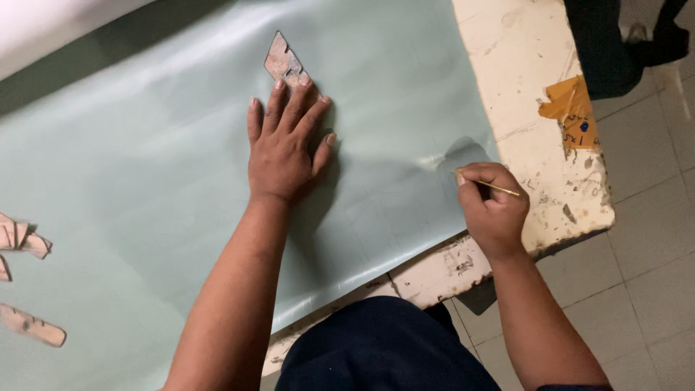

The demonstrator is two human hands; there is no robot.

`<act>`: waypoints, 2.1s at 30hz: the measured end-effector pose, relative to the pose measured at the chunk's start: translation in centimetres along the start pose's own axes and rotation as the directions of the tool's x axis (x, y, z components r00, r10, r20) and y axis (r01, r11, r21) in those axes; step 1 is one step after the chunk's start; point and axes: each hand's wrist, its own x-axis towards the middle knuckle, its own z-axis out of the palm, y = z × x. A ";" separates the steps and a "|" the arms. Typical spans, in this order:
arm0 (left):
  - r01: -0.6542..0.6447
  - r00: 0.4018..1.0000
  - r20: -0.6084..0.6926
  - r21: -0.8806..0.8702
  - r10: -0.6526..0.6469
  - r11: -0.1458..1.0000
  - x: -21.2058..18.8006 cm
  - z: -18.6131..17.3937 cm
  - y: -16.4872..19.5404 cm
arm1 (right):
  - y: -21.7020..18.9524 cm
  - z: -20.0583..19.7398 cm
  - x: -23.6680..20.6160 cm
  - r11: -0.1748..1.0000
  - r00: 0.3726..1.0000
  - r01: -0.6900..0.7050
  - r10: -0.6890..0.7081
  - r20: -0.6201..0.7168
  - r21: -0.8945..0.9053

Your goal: The person uses a small wooden pattern and a pencil to trace outlines onto a light blue fabric laid on a table. They repeatedly reposition the pattern and trace its edges, then briefly unroll more fabric and continue marking.

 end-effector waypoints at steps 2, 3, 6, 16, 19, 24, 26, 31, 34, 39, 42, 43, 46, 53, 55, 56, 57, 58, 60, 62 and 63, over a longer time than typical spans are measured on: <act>-0.001 1.000 -0.015 -0.010 0.001 1.000 -0.1 0.1 0.0 | -0.8 0.9 -0.3 0.999 0.998 0.020 -0.021 0.062 0.029; 0.001 1.000 -0.012 -0.015 -0.001 1.000 -0.1 0.1 0.0 | -1.2 1.6 -0.5 0.998 0.993 0.046 -0.050 0.105 0.036; 0.002 1.000 -0.017 -0.024 -0.002 1.000 -0.2 0.2 0.0 | -2.1 3.3 -0.7 0.992 0.974 0.124 -0.122 0.190 0.002; 0.008 0.999 -0.031 -0.037 -0.009 0.999 -0.1 0.0 0.4 | -1.9 4.5 -0.4 0.991 0.966 0.134 -0.126 0.226 -0.019; 0.016 0.999 -0.028 -0.051 -0.018 0.999 0.0 -0.1 0.5 | -2.0 4.5 -0.4 0.990 0.958 0.140 -0.136 0.254 0.001; 0.004 0.999 -0.035 -0.045 -0.005 0.999 0.0 -0.2 0.4 | -2.4 4.7 -0.2 0.977 0.949 0.199 -0.173 0.262 -0.077; 0.005 0.999 -0.038 -0.051 -0.007 0.999 0.0 -0.1 0.5 | -2.4 4.6 -0.2 0.973 0.948 0.213 -0.185 0.260 -0.086; -0.003 0.998 -0.060 -0.052 0.000 0.999 0.0 0.1 0.4 | -1.9 4.3 -0.4 0.979 0.938 0.205 -0.196 0.286 0.000; -0.001 0.999 -0.045 -0.066 -0.002 0.998 0.0 0.2 0.3 | -1.8 3.8 -1.2 0.997 0.955 0.079 -0.083 0.283 0.026; -0.001 0.999 -0.049 -0.068 -0.003 0.998 0.0 0.4 0.3 | -1.5 3.9 -1.5 0.967 0.945 0.230 -0.197 0.259 -0.105; -0.008 0.999 -0.052 -0.088 0.003 0.996 0.0 0.4 0.3 | -1.5 3.8 -1.3 0.963 0.932 0.256 -0.221 0.288 -0.089; -0.009 0.998 -0.057 -0.092 0.004 0.996 -0.1 0.4 0.3 | -1.5 3.8 -1.2 0.962 0.925 0.263 -0.229 0.304 -0.074; -0.013 0.998 -0.058 -0.102 0.007 0.995 0.0 0.4 0.3 | -1.6 3.6 -1.2 0.983 0.944 0.179 -0.157 0.290 -0.050; -0.012 0.999 -0.035 -0.078 0.009 0.997 0.0 0.7 -0.1 | -2.4 5.0 -1.6 0.969 0.900 0.246 -0.223 0.373 -0.014; -0.004 0.999 -0.050 -0.076 0.001 0.997 0.0 0.8 -0.1 | -2.6 5.8 -1.7 0.960 0.882 0.277 -0.234 0.408 -0.049; -0.006 0.998 -0.055 -0.080 0.002 0.997 0.1 0.9 -0.1 | -2.7 6.1 -1.7 0.961 0.884 0.270 -0.226 0.408 -0.052; -0.007 0.998 -0.060 -0.084 0.002 0.996 0.1 1.0 -0.1 | -2.7 6.4 -1.6 0.964 0.886 0.262 -0.218 0.408 -0.054; -0.008 0.998 -0.064 -0.088 0.003 0.996 0.1 1.0 0.0 | -2.8 6.6 -1.6 0.966 0.889 0.253 -0.209 0.408 -0.057; -0.001 0.999 -0.049 -0.082 -0.003 0.997 0.1 1.0 -0.1 | -2.8 6.9 -1.5 0.951 0.880 0.303 -0.255 0.401 -0.060; 0.002 0.999 -0.039 -0.078 -0.005 0.997 0.1 1.0 0.0 | -2.9 6.8 -1.4 0.947 0.872 0.317 -0.272 0.408 -0.047; 0.002 0.999 -0.037 -0.075 -0.005 0.997 0.1 1.0 0.0 | -2.9 6.8 -1.4 0.951 0.868 0.308 -0.268 0.418 -0.031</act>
